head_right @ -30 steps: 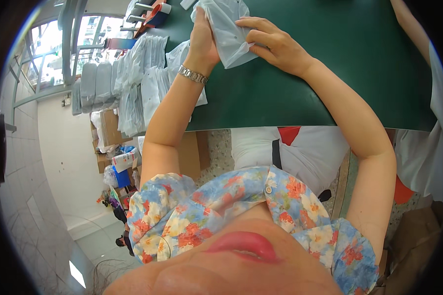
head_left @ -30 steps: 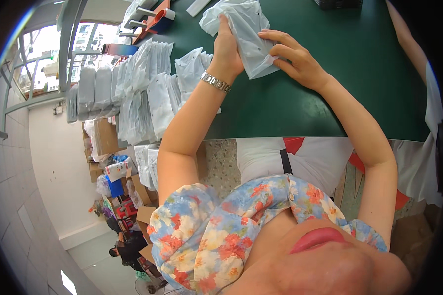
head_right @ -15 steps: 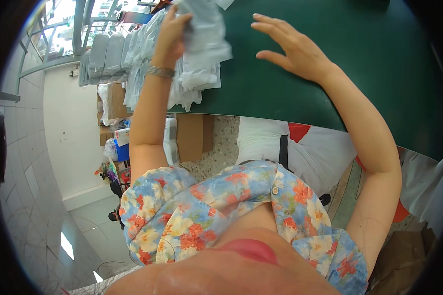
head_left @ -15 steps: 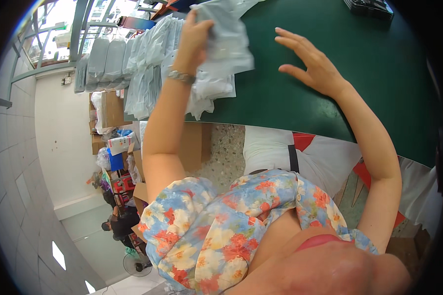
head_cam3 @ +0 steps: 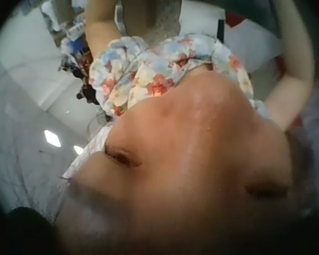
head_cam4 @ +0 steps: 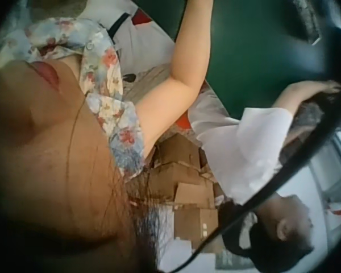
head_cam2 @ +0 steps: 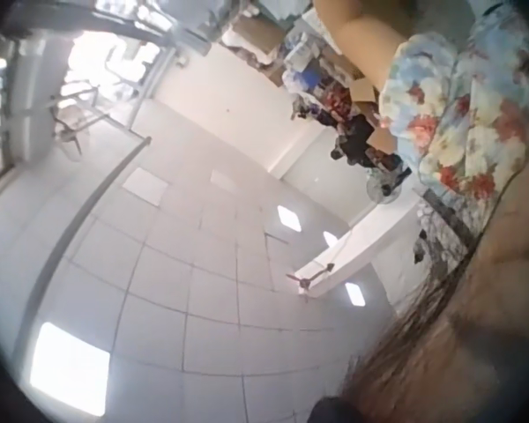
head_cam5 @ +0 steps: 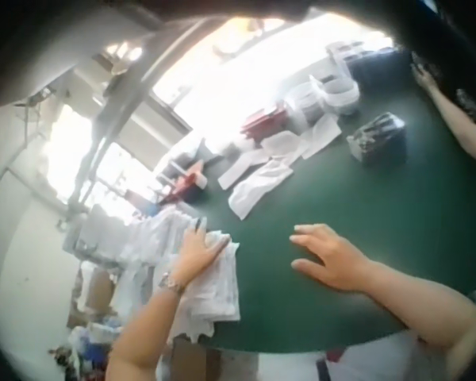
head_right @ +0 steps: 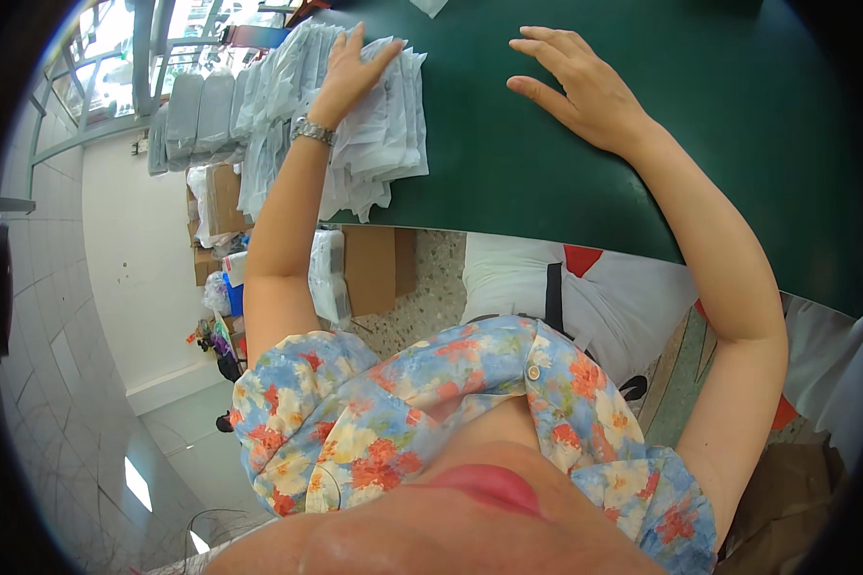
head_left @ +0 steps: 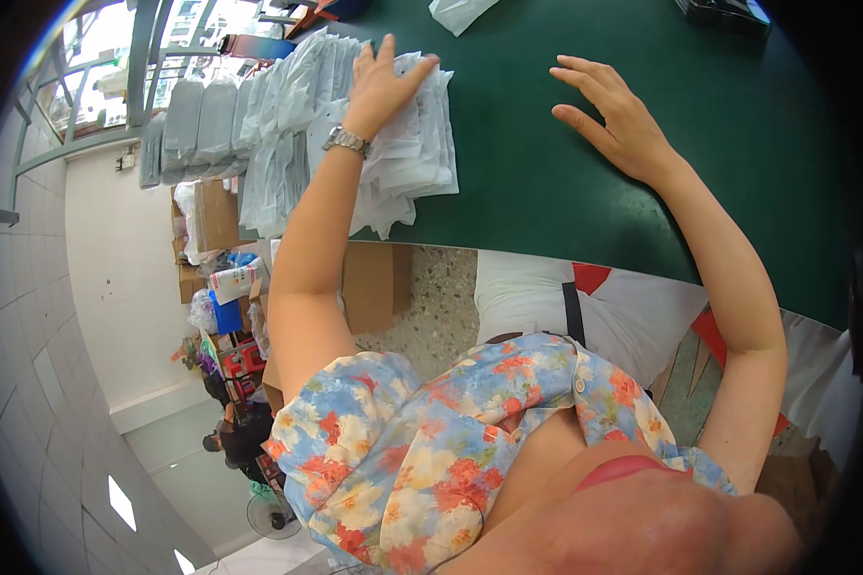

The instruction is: The person packs phone cases into individual plastic pouches, stacks the wrapped cases, and packs stacks of them into larger plastic bags by hand.

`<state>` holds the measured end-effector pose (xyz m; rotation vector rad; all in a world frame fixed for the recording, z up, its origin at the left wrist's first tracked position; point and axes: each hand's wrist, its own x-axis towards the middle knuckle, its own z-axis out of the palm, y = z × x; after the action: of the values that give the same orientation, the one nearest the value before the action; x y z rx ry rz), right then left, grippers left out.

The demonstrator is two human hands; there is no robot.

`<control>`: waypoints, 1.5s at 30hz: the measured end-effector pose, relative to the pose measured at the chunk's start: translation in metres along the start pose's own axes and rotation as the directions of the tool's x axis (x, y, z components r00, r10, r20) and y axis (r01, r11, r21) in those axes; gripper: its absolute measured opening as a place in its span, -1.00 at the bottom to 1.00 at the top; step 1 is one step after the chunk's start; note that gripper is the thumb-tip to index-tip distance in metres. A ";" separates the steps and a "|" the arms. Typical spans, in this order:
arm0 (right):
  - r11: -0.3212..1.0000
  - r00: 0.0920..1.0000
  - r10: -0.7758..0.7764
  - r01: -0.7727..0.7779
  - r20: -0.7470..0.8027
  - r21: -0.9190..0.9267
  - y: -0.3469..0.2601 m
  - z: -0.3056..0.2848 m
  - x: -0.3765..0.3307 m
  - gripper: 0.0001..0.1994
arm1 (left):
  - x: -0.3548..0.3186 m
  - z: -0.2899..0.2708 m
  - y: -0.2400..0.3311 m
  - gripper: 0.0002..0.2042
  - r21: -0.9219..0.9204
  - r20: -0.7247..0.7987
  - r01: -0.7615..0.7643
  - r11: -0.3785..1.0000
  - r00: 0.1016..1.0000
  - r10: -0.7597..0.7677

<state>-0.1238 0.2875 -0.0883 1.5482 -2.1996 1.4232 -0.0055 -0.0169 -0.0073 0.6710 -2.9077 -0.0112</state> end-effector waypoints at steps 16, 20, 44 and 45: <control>0.992 0.978 0.101 -0.085 -0.181 0.094 0.022 -0.004 0.021 -0.73 | 0.103 0.050 0.028 -0.78 0.405 0.049 -0.496 0.768 0.851 0.523; 0.980 0.964 0.180 -0.158 -0.197 0.120 0.029 -0.008 0.020 -0.74 | 0.082 0.050 0.075 -0.80 0.277 0.102 -0.451 0.848 0.892 0.441; 0.669 0.891 0.232 -0.438 -0.390 -0.601 0.129 -0.105 0.067 -0.80 | -0.017 0.090 0.147 -0.91 -0.461 -0.438 -0.381 0.801 0.883 0.168; 0.626 0.819 0.397 -0.572 -0.414 -0.530 0.122 -0.109 0.070 -0.80 | -0.017 0.090 0.145 -0.90 -0.486 -0.433 -0.366 0.794 0.890 0.145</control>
<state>-0.2962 0.3237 -0.0654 0.5088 -2.6340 0.7142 -0.0676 0.1188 -0.0928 0.1362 -2.4034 -0.6080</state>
